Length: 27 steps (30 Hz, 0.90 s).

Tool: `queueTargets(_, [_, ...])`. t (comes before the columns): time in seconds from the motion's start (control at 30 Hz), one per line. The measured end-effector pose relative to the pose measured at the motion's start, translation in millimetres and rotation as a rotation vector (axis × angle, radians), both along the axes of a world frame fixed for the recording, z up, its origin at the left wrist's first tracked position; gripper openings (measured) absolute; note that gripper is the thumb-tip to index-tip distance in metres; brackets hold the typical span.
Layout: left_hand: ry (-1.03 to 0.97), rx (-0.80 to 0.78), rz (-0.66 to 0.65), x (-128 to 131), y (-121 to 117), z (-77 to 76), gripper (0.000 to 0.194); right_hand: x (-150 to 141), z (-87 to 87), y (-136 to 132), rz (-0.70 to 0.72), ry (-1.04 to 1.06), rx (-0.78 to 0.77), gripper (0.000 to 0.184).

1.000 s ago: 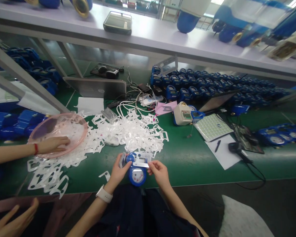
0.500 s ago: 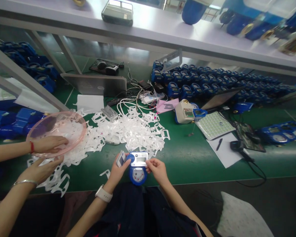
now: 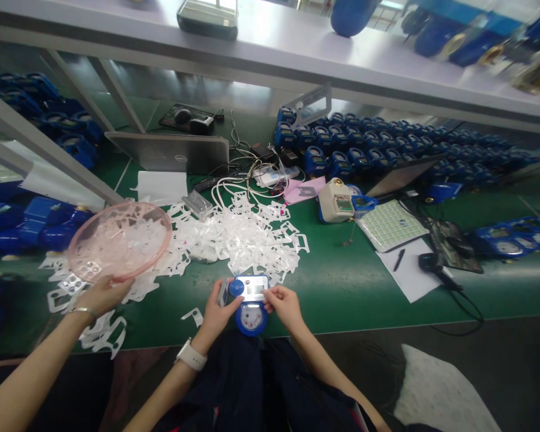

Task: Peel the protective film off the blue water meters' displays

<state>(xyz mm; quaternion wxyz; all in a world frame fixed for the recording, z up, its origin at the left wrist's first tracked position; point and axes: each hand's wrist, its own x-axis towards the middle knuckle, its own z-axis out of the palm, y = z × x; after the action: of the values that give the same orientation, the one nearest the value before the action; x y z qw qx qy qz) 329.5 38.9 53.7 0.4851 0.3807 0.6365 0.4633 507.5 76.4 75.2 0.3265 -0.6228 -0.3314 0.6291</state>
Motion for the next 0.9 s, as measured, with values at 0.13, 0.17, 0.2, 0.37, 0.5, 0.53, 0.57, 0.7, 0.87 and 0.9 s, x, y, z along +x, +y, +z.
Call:
queueTargets(0.13, [0.054, 0.004, 0.014, 3, -4, -3.5, 0.043, -1, 1.1, 3, -0.002, -0.005, -0.035, 0.031])
queueTargets(0.17, [0.059, 0.002, 0.017, 3, -4, -3.6, 0.042, -2, 1.5, 4, -0.002, -0.008, -0.045, 0.03])
queueTargets(0.2, [0.063, 0.002, 0.021, 4, -4, -3.7, 0.042, -2, 1.7, 5, 0.0, -0.012, -0.054, 0.029])
queueTargets(0.37, [0.069, 0.016, 0.012, 3, -4, -5.3, 0.042, -5, -0.7, 7, 0.003, -0.026, -0.064, 0.025])
queueTargets(0.5, [0.065, 0.009, -0.001, 2, -4, -8.8, 0.043, -4, -5.8, 7, 0.018, -0.032, -0.067, 0.025])
queueTargets(0.53, [0.066, 0.007, -0.003, 2, -4, -9.4, 0.044, -3, -6.7, 7, 0.029, -0.04, -0.068, 0.026])
queueTargets(0.57, [0.067, 0.007, -0.005, 2, -4, -9.6, 0.044, -3, -7.2, 7, 0.043, -0.052, -0.069, 0.026])
queueTargets(0.7, [0.056, 0.015, -0.019, 1, -3, -7.4, 0.042, -1, -2.2, 9, 0.152, -0.163, -0.039, 0.026])
queueTargets(0.87, [0.086, -0.013, 0.021, 0, -5, -8.2, 0.04, 9, 6.9, 17, 0.462, -0.686, 0.222, 0.033])
queueTargets(0.9, [0.104, -0.032, 0.059, 1, -5, -9.5, 0.04, 12, 5.2, 19, 0.484, -0.753, 0.288, 0.032])
